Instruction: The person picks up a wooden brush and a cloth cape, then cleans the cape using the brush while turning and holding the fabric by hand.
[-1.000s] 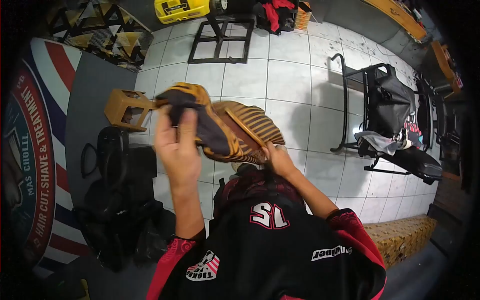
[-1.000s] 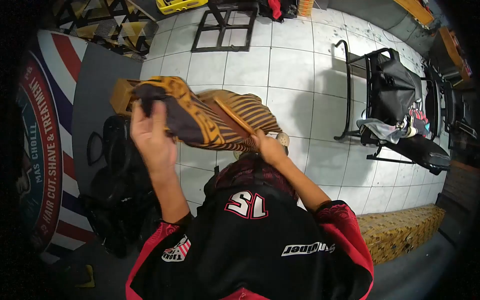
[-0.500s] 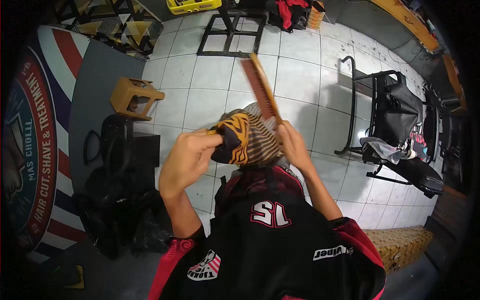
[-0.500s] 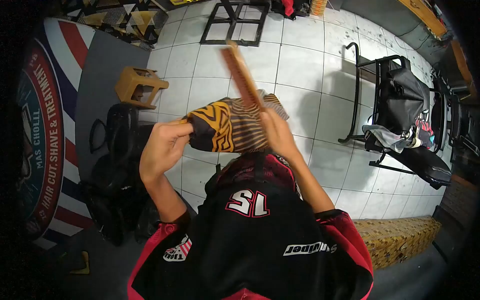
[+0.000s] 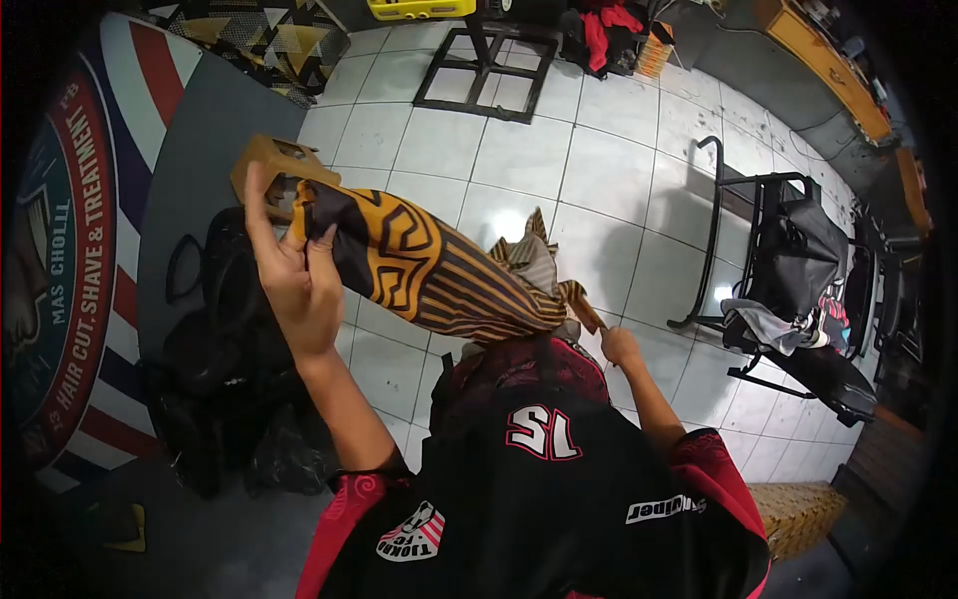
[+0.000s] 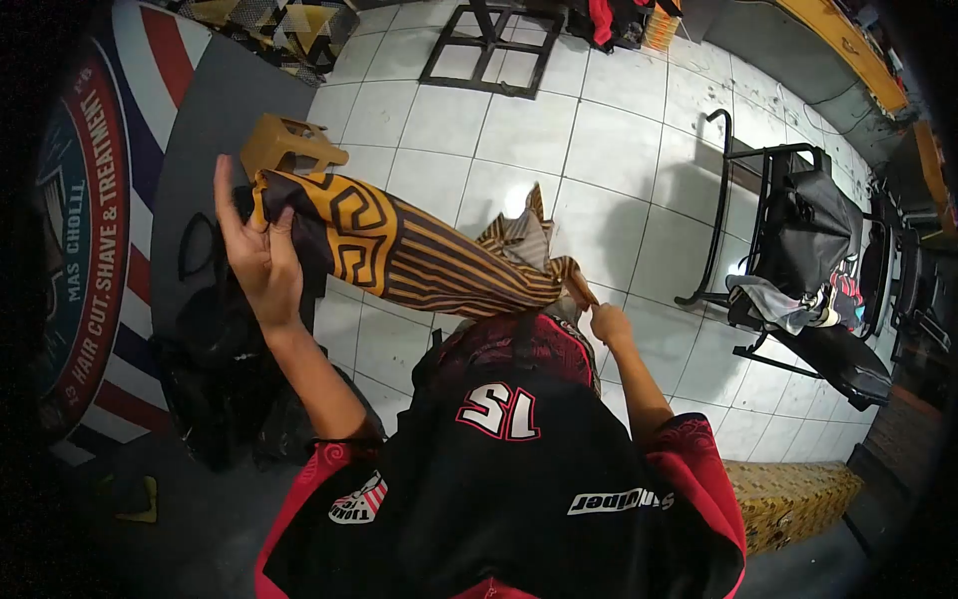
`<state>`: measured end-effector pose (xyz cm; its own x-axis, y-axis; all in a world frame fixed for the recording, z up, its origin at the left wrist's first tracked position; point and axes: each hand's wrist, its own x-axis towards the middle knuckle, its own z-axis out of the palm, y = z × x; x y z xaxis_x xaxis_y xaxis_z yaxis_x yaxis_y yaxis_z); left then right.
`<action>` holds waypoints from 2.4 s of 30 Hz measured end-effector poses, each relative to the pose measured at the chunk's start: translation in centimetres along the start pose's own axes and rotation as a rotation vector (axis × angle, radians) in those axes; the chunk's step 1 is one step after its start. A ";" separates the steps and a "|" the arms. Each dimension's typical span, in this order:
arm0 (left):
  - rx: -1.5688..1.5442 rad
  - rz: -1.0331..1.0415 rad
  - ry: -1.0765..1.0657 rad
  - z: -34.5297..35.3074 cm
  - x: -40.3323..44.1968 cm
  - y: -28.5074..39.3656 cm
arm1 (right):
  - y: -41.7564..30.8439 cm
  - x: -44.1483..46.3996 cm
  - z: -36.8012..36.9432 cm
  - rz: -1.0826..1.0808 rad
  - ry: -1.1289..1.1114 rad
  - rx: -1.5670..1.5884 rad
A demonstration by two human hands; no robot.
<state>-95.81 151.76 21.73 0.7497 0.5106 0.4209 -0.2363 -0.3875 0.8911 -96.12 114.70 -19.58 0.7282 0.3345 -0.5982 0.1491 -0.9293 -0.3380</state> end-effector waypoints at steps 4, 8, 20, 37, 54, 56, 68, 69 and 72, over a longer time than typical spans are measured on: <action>-0.254 -0.167 0.096 -0.1 -0.4 -3.4 | -8.2 -1.8 -9.4 -0.093 0.292 0.441; -0.585 -0.147 0.111 2.7 -1.3 -3.0 | -19.9 -6.1 -19.5 -0.382 0.256 1.048; -0.678 0.079 0.391 1.3 1.0 1.3 | -8.3 1.0 -3.8 -0.245 -0.202 -0.168; -1.141 -0.064 0.010 2.4 1.1 3.7 | -24.3 -2.9 -12.0 -0.718 0.345 0.418; -0.745 0.055 -0.549 1.6 -0.7 -0.2 | -20.4 -5.7 -23.2 -0.437 0.332 0.899; -0.637 0.069 -0.564 2.1 -0.7 0.6 | -21.3 -7.0 -22.3 -0.715 0.308 0.939; -0.662 0.256 -0.404 -2.1 0.0 1.5 | -3.1 1.1 -7.0 -0.078 0.053 -0.274; -0.666 0.249 -0.402 -2.1 -0.4 0.8 | -2.8 0.8 -7.0 0.009 0.094 -0.229; -0.663 0.049 -0.143 -1.1 -0.7 0.0 | -2.2 4.0 -7.9 -0.324 0.293 0.112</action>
<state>-97.01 152.23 21.62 0.7919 0.3805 0.4776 -0.5670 0.1679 0.8064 -88.29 116.81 -15.49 0.8169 0.5318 -0.2233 0.3389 -0.7559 -0.5602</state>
